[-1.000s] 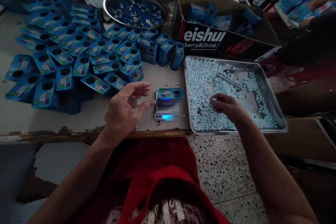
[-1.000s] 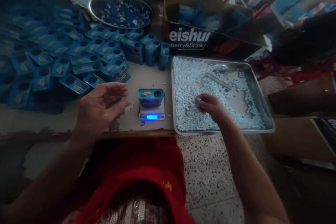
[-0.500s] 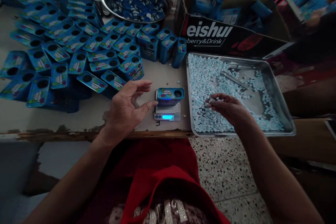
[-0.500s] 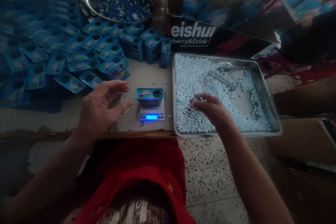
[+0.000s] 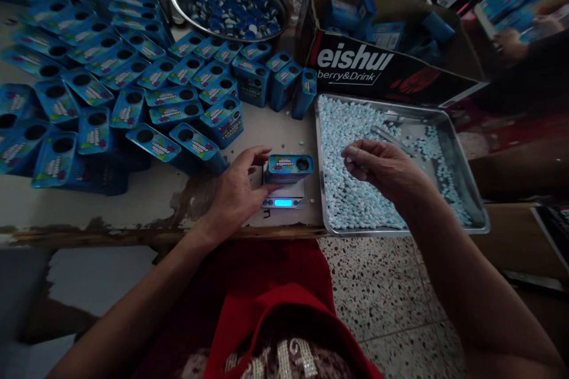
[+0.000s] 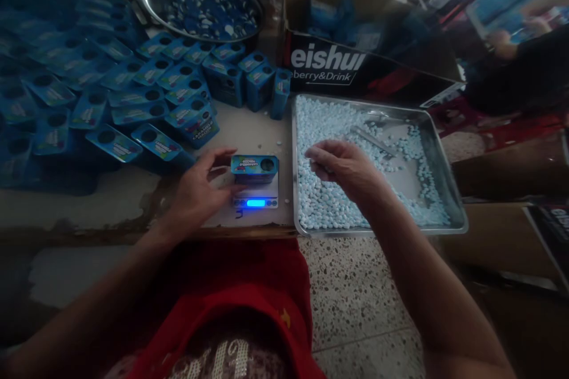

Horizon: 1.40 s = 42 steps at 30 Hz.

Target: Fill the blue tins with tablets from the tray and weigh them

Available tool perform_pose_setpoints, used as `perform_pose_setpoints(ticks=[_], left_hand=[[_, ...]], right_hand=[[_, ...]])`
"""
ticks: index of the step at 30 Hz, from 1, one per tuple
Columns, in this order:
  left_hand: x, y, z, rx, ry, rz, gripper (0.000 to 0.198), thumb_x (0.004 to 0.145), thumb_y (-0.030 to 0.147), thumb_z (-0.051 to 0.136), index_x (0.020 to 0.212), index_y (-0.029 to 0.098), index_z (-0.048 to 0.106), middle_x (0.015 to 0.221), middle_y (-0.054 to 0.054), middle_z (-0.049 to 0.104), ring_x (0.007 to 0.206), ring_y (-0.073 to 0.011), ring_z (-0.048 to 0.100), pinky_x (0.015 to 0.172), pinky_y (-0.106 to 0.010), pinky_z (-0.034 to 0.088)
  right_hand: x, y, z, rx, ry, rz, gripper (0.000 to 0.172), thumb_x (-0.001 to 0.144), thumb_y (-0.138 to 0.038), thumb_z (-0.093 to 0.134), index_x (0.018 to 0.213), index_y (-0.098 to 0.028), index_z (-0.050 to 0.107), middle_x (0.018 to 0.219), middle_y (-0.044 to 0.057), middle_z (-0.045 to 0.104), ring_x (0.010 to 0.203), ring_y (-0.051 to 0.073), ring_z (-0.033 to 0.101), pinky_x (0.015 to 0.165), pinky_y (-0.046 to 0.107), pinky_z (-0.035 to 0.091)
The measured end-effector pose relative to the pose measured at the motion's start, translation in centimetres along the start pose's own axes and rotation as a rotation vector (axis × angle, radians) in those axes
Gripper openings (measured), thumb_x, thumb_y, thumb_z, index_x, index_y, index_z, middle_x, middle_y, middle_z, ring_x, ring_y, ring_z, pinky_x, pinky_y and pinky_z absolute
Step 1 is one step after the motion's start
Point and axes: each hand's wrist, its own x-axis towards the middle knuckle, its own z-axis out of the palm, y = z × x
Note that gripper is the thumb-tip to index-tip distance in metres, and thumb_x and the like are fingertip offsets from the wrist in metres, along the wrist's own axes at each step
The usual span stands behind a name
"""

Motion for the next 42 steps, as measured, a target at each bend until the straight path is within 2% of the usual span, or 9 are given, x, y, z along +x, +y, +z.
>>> perform_pose_setpoints(ticks=[4, 7, 11, 15, 20, 26, 29, 33, 42], left_hand=[[-0.1, -0.3, 0.1, -0.021, -0.002, -0.013, 0.053, 0.082, 0.039, 0.075, 0.130, 0.023, 0.060, 0.126, -0.009, 0.067, 0.116, -0.0249, 0.066, 0.101, -0.043, 0.055], [-0.3, -0.5, -0.7, -0.015, -0.001, -0.025, 0.055, 0.082, 0.041, 0.075, 0.132, 0.024, 0.058, 0.128, -0.009, 0.067, 0.116, -0.0248, 0.065, 0.103, -0.043, 0.054], [-0.5, -0.7, -2.0, 0.022, 0.005, -0.038, 0.060, 0.080, 0.043, 0.078, 0.133, 0.024, 0.057, 0.129, -0.009, 0.066, 0.115, -0.0256, 0.065, 0.102, -0.045, 0.054], [-0.4, -1.0, -2.6, 0.034, -0.027, -0.013, 0.064, 0.080, 0.045, 0.079, 0.136, 0.025, 0.055, 0.133, -0.010, 0.063, 0.116, -0.0266, 0.065, 0.101, -0.045, 0.055], [-0.4, -1.3, -2.9, 0.010, -0.017, 0.008, 0.063, 0.081, 0.041, 0.079, 0.138, 0.027, 0.054, 0.136, -0.009, 0.061, 0.114, -0.0247, 0.065, 0.102, -0.044, 0.055], [-0.8, -1.3, -3.2, -0.017, -0.032, -0.028, 0.065, 0.080, 0.041, 0.079, 0.138, 0.026, 0.053, 0.136, -0.009, 0.061, 0.119, -0.0257, 0.062, 0.103, -0.044, 0.054], [-0.9, -1.1, -3.1, -0.032, -0.024, -0.021, 0.066, 0.078, 0.040, 0.080, 0.138, 0.026, 0.054, 0.136, -0.009, 0.061, 0.119, -0.0256, 0.062, 0.104, -0.044, 0.054], [-1.0, -0.9, -3.1, -0.042, -0.023, -0.025, 0.066, 0.079, 0.040, 0.080, 0.138, 0.025, 0.054, 0.133, -0.010, 0.062, 0.120, -0.0260, 0.062, 0.105, -0.045, 0.054], [-1.3, -0.5, -3.8, 0.000, -0.029, -0.055, 0.063, 0.081, 0.042, 0.078, 0.137, 0.027, 0.054, 0.128, -0.007, 0.064, 0.120, -0.0241, 0.063, 0.106, -0.043, 0.053]], right_hand=[[0.5, -1.3, 3.3, -0.173, -0.085, -0.145, 0.026, 0.088, -0.044, 0.076, 0.082, -0.019, 0.072, 0.061, -0.002, 0.056, 0.051, 0.009, 0.043, 0.047, 0.024, 0.033], [0.9, -2.1, 5.2, -0.410, -0.112, -0.277, 0.025, 0.090, -0.042, 0.074, 0.083, -0.019, 0.074, 0.065, -0.001, 0.061, 0.058, 0.010, 0.049, 0.054, 0.026, 0.038], [1.2, -2.5, 6.1, -0.715, -0.128, -0.401, 0.022, 0.084, -0.039, 0.079, 0.091, -0.019, 0.077, 0.074, 0.000, 0.067, 0.067, 0.013, 0.056, 0.064, 0.028, 0.042], [1.2, -3.1, 6.0, -0.841, -0.128, -0.414, 0.027, 0.081, -0.035, 0.081, 0.101, -0.019, 0.075, 0.078, 0.001, 0.066, 0.069, 0.014, 0.055, 0.065, 0.028, 0.040], [1.0, -3.8, 5.7, -0.652, -0.211, -0.280, 0.009, 0.085, -0.019, 0.066, 0.093, -0.018, 0.070, 0.085, 0.002, 0.066, 0.072, 0.013, 0.054, 0.065, 0.027, 0.040], [1.1, -2.9, 4.9, -0.175, -0.180, -0.099, 0.018, 0.088, -0.026, 0.066, 0.103, -0.017, 0.069, 0.089, 0.004, 0.068, 0.065, 0.010, 0.051, 0.058, 0.026, 0.040], [1.1, -2.8, 5.0, -0.174, -0.166, -0.097, 0.023, 0.091, -0.036, 0.069, 0.101, -0.016, 0.071, 0.078, 0.002, 0.065, 0.058, 0.009, 0.046, 0.052, 0.025, 0.034], [1.2, -3.1, 5.2, -0.220, -0.148, -0.114, 0.028, 0.090, -0.044, 0.072, 0.087, -0.016, 0.070, 0.059, -0.004, 0.051, 0.051, 0.008, 0.038, 0.047, 0.024, 0.027], [0.8, -3.3, 5.5, -0.289, -0.167, -0.184, 0.034, 0.090, -0.050, 0.072, 0.087, -0.017, 0.071, 0.059, -0.004, 0.049, 0.052, 0.008, 0.037, 0.047, 0.025, 0.025]])
